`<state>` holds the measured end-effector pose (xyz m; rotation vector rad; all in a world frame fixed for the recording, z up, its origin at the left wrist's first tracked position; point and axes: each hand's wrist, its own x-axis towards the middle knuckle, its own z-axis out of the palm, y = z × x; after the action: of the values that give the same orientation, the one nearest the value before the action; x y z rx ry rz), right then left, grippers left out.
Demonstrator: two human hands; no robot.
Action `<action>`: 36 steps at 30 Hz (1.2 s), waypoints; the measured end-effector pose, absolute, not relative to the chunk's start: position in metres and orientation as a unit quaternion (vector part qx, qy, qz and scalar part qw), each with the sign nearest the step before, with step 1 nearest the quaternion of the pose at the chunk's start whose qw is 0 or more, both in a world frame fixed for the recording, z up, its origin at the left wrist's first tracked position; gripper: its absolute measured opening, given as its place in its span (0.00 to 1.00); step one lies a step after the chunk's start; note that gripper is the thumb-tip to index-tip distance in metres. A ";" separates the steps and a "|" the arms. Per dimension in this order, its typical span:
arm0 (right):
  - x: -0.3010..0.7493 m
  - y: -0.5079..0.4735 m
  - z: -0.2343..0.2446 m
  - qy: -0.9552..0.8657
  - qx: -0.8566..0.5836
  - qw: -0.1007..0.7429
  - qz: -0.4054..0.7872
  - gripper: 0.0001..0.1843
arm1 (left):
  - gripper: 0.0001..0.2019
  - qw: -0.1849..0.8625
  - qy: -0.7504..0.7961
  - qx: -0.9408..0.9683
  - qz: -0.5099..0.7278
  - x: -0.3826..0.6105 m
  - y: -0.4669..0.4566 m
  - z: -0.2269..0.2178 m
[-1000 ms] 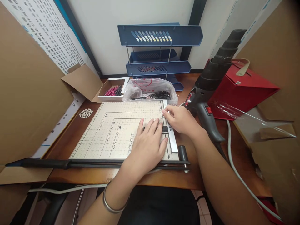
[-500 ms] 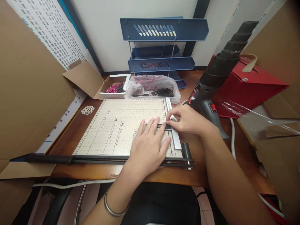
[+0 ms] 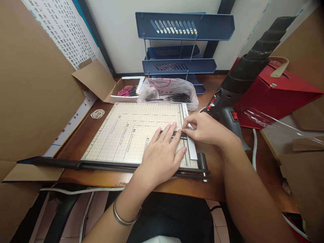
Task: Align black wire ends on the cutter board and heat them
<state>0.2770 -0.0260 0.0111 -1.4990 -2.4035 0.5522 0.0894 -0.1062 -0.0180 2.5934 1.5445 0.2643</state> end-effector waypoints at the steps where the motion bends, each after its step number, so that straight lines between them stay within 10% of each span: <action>1: 0.277 -0.026 0.011 -0.826 -0.516 0.126 0.190 0.07 | 0.31 0.059 0.507 0.855 0.085 0.089 -0.106 -0.018; 26: 0.281 -0.030 0.020 -0.809 -0.510 0.138 0.258 0.06 | 0.34 0.072 0.483 0.870 0.065 0.093 -0.104 -0.018; 36: 0.279 -0.040 0.024 -0.793 -0.528 0.057 0.299 0.30 | 0.34 0.076 0.487 0.867 0.078 0.093 -0.103 -0.021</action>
<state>0.2791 -0.0402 0.0239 -1.5997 -2.4045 0.9063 0.0929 -0.1027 -0.0211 2.5986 1.4600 0.2349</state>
